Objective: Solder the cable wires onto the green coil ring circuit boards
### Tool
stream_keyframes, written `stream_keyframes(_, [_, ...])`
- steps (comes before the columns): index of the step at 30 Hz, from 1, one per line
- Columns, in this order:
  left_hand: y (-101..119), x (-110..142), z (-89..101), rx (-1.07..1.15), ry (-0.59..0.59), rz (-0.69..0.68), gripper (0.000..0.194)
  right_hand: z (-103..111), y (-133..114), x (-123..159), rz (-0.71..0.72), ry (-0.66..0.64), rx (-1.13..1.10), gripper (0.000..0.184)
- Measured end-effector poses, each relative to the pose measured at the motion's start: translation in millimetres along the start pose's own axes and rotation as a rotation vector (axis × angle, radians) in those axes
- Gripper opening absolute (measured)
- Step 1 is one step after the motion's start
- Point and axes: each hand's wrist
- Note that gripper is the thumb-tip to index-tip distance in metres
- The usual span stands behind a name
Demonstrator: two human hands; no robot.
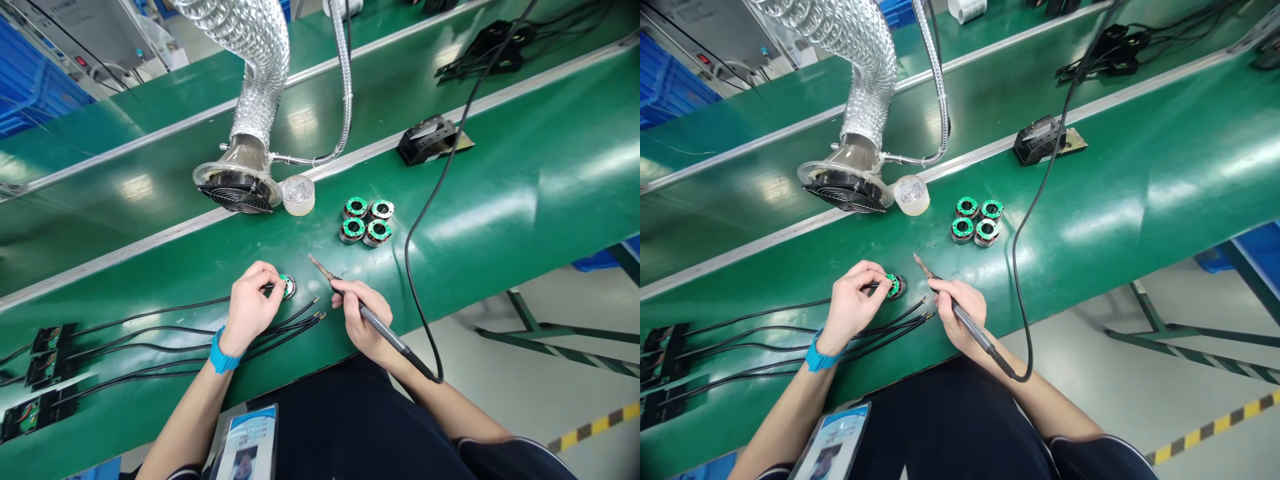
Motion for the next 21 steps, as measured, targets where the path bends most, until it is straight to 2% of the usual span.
stream_keyframes(5, [-1,1,0.4,-0.022,-0.006,-0.036,0.022,28,26,-17,0.220,0.037,0.311,0.037])
stream_keyframes(10, [-12,8,-1.4,-0.091,0.022,-0.150,0.024,57,50,-45,0.227,0.097,0.564,0.036])
stream_keyframes(13, [-25,16,-9.5,-0.157,0.064,-0.189,0.023,78,58,-72,0.322,0.102,0.661,0.033])
stream_keyframes(16, [-36,23,-19.3,-0.304,0.072,-0.196,0.050,96,63,-101,0.431,0.145,0.732,0.030])
stream_keyframes(19, [-46,19,-19.8,-0.436,0.033,-0.224,0.038,102,71,-119,0.475,0.200,0.746,0.027])
stream_keyframes(21, [-53,2,-9.9,-0.498,0.014,-0.221,0.033,99,78,-122,0.465,0.214,0.708,0.026])
Point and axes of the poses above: each hand's wrist, its own x-axis away from the middle knuckle, its own z-axis out of the back of the hand, y = z × x
